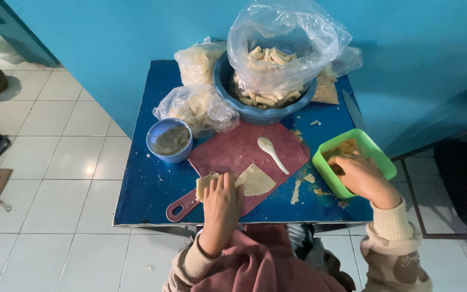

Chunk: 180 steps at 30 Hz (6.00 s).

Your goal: The person sits at a small table and makes filled snack rolls. They take square dough wrappers, spoon filling from a green container onto each wrapper, fold and roll the wrapper closed by hand, and place the finished rolls into a plastic-lined bowl with other completed rolls.

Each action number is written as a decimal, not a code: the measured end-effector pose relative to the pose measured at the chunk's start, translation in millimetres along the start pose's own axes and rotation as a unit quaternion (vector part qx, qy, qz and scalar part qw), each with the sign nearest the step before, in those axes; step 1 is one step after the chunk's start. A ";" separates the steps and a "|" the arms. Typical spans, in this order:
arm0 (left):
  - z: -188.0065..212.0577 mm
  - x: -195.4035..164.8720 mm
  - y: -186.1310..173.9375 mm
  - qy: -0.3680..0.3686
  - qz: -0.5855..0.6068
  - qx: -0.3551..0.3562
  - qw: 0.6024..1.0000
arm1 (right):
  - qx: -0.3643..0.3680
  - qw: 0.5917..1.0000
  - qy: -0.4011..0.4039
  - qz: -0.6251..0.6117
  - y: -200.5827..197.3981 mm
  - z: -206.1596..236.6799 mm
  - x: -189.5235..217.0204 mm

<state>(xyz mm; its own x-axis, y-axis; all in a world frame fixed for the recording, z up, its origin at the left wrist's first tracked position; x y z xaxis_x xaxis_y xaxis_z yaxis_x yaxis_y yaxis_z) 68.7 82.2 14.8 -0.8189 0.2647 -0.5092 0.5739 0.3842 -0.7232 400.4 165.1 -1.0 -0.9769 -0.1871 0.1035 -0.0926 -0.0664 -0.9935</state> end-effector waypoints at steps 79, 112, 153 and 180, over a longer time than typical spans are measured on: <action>-2.1 -28.1 -2.4 0.070 0.147 -0.005 0.987 | -0.218 0.967 -0.087 -0.100 -25.4 31.2 180.7; -14.1 -11.8 -1.3 0.082 0.133 0.059 0.986 | -0.224 0.925 -0.259 -0.168 -19.3 31.5 199.0; -24.1 -26.9 -4.4 0.131 0.022 -0.038 0.990 | -0.274 0.930 -0.243 -0.006 -17.0 22.1 205.5; -14.1 31.1 -55.1 -0.009 -0.037 -0.012 0.999 | -0.346 0.912 -0.192 0.109 -48.1 -15.1 221.8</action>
<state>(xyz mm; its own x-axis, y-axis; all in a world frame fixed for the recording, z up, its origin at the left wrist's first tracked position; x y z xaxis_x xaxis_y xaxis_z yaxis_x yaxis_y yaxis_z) 11.6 81.7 45.4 -0.8590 0.2183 -0.4630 0.5109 0.4228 -0.7485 185.4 141.6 69.1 -0.8590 -0.4609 -0.2231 -0.1336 0.6224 -0.7712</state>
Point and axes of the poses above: each hand's wrist, its own z-axis away from the middle knuckle, its own y-axis out of the palm, x = y × z, the point moved 9 cm from there along -z, towards the middle knuckle, and after that the axes turned 4 degrees about z, right-handed, at the moved point
